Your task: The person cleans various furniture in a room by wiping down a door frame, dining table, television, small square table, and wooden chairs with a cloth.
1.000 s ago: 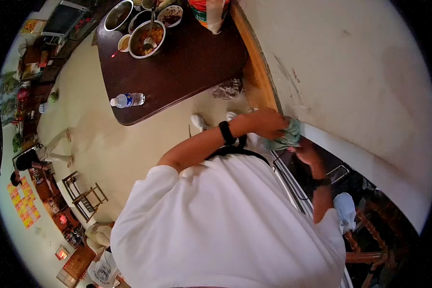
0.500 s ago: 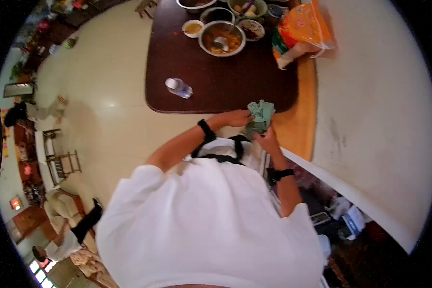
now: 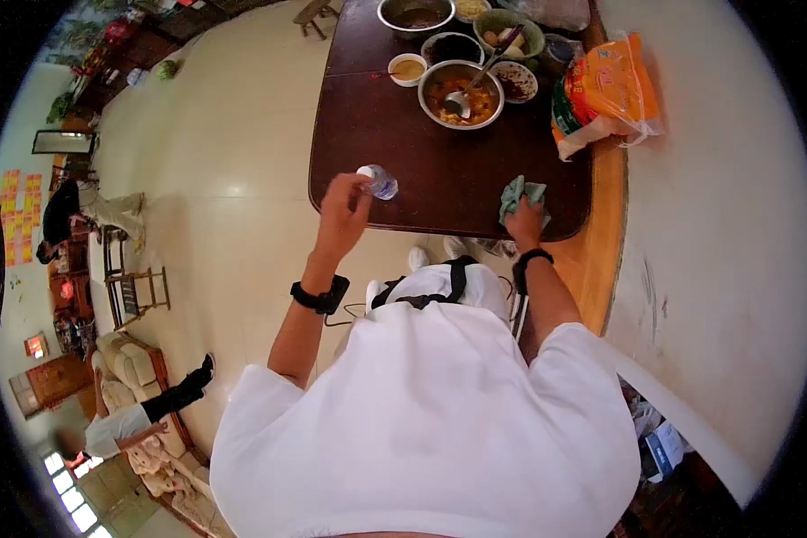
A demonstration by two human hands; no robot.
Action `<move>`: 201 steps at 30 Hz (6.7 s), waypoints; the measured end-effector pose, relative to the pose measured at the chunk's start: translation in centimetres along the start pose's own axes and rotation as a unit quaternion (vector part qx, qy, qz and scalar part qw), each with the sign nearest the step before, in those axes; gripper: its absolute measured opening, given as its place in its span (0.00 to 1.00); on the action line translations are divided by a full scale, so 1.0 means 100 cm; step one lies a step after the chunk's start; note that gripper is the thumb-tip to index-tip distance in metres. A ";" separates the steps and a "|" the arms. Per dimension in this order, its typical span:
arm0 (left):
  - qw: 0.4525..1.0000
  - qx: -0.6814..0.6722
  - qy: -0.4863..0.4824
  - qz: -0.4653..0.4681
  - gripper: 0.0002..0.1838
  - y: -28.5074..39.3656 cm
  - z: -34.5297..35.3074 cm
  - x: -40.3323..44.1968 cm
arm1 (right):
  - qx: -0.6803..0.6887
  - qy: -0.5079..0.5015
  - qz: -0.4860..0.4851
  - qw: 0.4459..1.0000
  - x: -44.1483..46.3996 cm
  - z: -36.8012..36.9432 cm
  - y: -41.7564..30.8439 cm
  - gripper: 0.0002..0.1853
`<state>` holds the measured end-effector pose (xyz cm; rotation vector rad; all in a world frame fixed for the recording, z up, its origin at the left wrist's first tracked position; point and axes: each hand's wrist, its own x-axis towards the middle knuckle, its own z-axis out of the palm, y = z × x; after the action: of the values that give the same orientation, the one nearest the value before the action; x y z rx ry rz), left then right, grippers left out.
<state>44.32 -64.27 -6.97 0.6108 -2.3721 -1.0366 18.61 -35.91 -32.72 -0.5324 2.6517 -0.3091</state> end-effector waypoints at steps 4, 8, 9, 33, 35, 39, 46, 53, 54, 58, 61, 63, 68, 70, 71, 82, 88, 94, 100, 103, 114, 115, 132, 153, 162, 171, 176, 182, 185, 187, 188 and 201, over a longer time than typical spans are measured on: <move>0.991 0.126 0.053 -0.001 0.20 0.005 -0.003 0.025 | 0.014 -0.106 -0.072 0.992 -0.012 -0.017 -0.104 0.43; 0.978 0.205 0.019 -0.023 0.25 -0.019 0.025 0.043 | -0.010 -0.127 -0.223 0.967 -0.016 0.010 -0.150 0.45; 0.976 0.198 -0.060 -0.072 0.26 -0.024 0.026 0.045 | -0.024 -0.142 -0.301 0.943 -0.018 0.012 -0.156 0.43; 0.875 0.198 -0.219 -0.384 0.56 -0.119 0.039 -0.075 | -0.131 0.000 -0.010 0.991 0.029 -0.042 -0.008 0.48; 0.880 0.128 -0.183 -0.419 0.55 -0.115 0.035 -0.108 | -0.137 -0.075 -0.161 0.974 0.024 -0.039 -0.045 0.48; 0.910 0.119 -0.060 -0.393 0.48 -0.102 0.035 -0.176 | -0.178 -0.075 -0.302 0.933 0.011 0.000 -0.128 0.46; 0.791 -0.120 0.113 -0.589 0.40 -0.048 0.033 -0.245 | -0.131 -0.150 -0.526 0.827 -0.037 0.078 -0.260 0.36; 0.659 -0.292 0.346 -0.600 0.23 0.002 0.049 -0.280 | -0.072 -0.160 -0.630 0.757 -0.049 0.083 -0.264 0.31; 0.625 -0.320 0.405 -0.586 0.22 0.002 0.057 -0.284 | -0.072 -0.161 -0.631 0.756 -0.044 0.081 -0.257 0.31; 0.561 -0.377 0.459 -0.576 0.22 -0.016 0.083 -0.305 | -0.017 -0.238 -0.503 0.831 -0.021 0.061 -0.214 0.33; 0.560 -0.355 0.436 -0.609 0.24 -0.025 0.094 -0.304 | -0.009 -0.206 -0.410 0.888 0.004 0.032 -0.170 0.34; 0.633 -0.257 0.386 -0.620 0.28 -0.019 0.097 -0.286 | 0.007 -0.170 -0.365 0.915 0.022 0.007 -0.130 0.34; 0.723 -0.111 0.250 -0.634 0.41 -0.040 0.084 -0.237 | 0.041 -0.067 -0.218 0.973 0.066 -0.021 -0.013 0.33; 0.750 -0.046 0.195 -0.630 0.45 -0.033 0.070 -0.199 | 0.047 -0.004 -0.151 0.987 0.071 -0.033 0.031 0.33; 0.773 -0.002 0.147 -0.617 0.47 -0.026 0.063 -0.179 | 0.050 0.032 -0.112 0.992 0.073 -0.037 0.050 0.32; 0.883 0.288 -0.054 -0.366 0.35 -0.050 -0.004 -0.061 | 0.021 -0.020 0.146 0.989 0.094 -0.067 0.096 0.39; 0.895 0.214 -0.046 -0.389 0.36 -0.099 -0.049 -0.063 | 0.077 0.032 0.197 0.977 0.094 -0.028 0.066 0.37; 0.891 0.186 -0.033 -0.412 0.36 -0.153 -0.093 -0.106 | -0.040 -0.040 0.016 0.998 0.042 0.008 -0.080 0.34; 0.831 0.220 -0.006 -0.510 0.42 -0.186 -0.130 -0.157 | -0.048 -0.107 -0.119 0.986 0.061 0.073 -0.229 0.37; 0.829 0.211 0.021 -0.518 0.43 -0.193 -0.145 -0.176 | -0.029 -0.109 -0.176 0.978 0.094 0.082 -0.297 0.36; 0.923 0.251 -0.070 -0.283 0.37 -0.167 -0.203 -0.150 | -0.097 -0.126 -0.197 0.968 0.068 0.120 -0.471 0.36; 0.936 0.246 -0.070 -0.242 0.37 -0.165 -0.205 -0.139 | -0.101 -0.117 -0.240 0.958 0.061 0.125 -0.465 0.35; 0.949 0.210 -0.218 -0.086 0.36 -0.159 -0.183 -0.073 | -0.143 -0.013 -0.070 0.987 0.078 0.102 -0.284 0.27; 0.905 0.288 -0.313 0.018 0.35 -0.118 -0.063 -0.032 | 0.108 0.064 -0.187 0.974 0.050 0.053 -0.027 0.31; 0.857 0.326 -0.399 -0.022 0.39 -0.060 -0.023 0.006 | 0.009 -0.076 0.144 0.987 0.010 -0.032 0.108 0.40; 0.850 0.397 -0.336 -0.087 0.37 -0.020 0.004 0.031 | 0.009 -0.017 -0.279 0.960 -0.012 -0.018 -0.136 0.35; 0.838 0.429 -0.331 -0.066 0.34 -0.031 0.016 0.042 | 0.073 -0.090 -0.288 0.951 0.019 -0.023 -0.133 0.37; 0.865 0.365 -0.334 -0.082 0.39 -0.007 0.032 0.066 | 0.112 0.052 -0.052 0.991 0.066 -0.059 0.019 0.41; 0.873 0.342 -0.345 -0.040 0.35 0.004 0.051 0.083 | 0.104 0.063 0.008 0.993 0.045 -0.074 0.063 0.37; 0.883 0.327 -0.334 -0.026 0.32 0.000 0.069 0.086 | 0.051 0.079 0.091 0.991 0.027 -0.071 0.079 0.38; 0.891 0.318 -0.325 -0.007 0.30 -0.001 0.075 0.086 | 0.048 0.075 0.089 0.992 0.020 -0.066 0.083 0.38; 0.924 0.225 -0.304 0.061 0.37 -0.028 0.040 0.056 | 0.033 0.062 0.027 0.997 -0.098 -0.003 -0.022 0.32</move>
<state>38.19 -66.94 -10.12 0.3031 -3.1943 -0.6856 27.41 -33.79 -28.30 -0.4331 2.7579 -0.4252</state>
